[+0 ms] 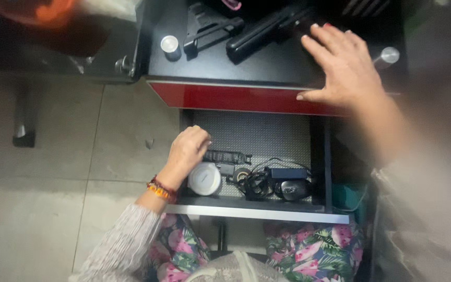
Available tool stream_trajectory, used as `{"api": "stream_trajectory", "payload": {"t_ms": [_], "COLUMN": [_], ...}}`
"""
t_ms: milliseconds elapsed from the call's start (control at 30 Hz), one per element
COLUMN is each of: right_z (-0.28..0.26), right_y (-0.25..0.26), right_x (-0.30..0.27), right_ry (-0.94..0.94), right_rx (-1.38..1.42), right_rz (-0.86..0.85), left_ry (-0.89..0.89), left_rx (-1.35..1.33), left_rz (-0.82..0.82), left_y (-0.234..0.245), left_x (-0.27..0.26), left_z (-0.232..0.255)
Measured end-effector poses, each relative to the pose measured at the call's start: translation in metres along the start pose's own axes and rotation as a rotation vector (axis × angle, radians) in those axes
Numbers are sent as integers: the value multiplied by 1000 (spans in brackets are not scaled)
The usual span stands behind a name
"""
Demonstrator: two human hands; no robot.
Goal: The person picks up several cables and electronics accessories from a drawer and a desk, placing them into a plastic bag.
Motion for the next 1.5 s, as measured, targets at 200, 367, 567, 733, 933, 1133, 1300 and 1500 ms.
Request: {"api": "stream_trajectory", "payload": {"t_ms": [200,367,567,733,933,1133,1300,1500], "right_z": [3,5,8,8,8,10,12,7], "right_y": [1,-1,-2,-1,0,0,-1,1], "right_x": [-1,-1,-1,-1,-3,-3,-3,-1], "right_ry": [12,14,8,-14,-10,-22,-25,-23], "right_rx": [-3,-20,-3,3,22,19,-10,-31], "right_rz": [14,6,10,8,16,21,22,21], "left_ry": [193,163,-40,-172,-264,-348,-82,29], "left_rx": [-78,-106,-54,159,237,448,98,-64], "left_rz": [-158,-275,-373,-480,-476,-729,-629,-710], "left_y": [-70,-115,-168,-211,-207,-191,-186,-181], "left_x": [-27,-42,-43,-45,-62,-59,-36,-18], "left_z": [-43,-44,6,47,60,55,72,122]}}
Point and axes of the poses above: each hand's wrist, its own x-axis towards the middle knuckle, its own y-axis out of the back of the hand, z = x × y, the point moved 6 cm from there along x, towards the middle knuckle, and after that the axes turned 14 degrees about x, right-handed, at the moved point
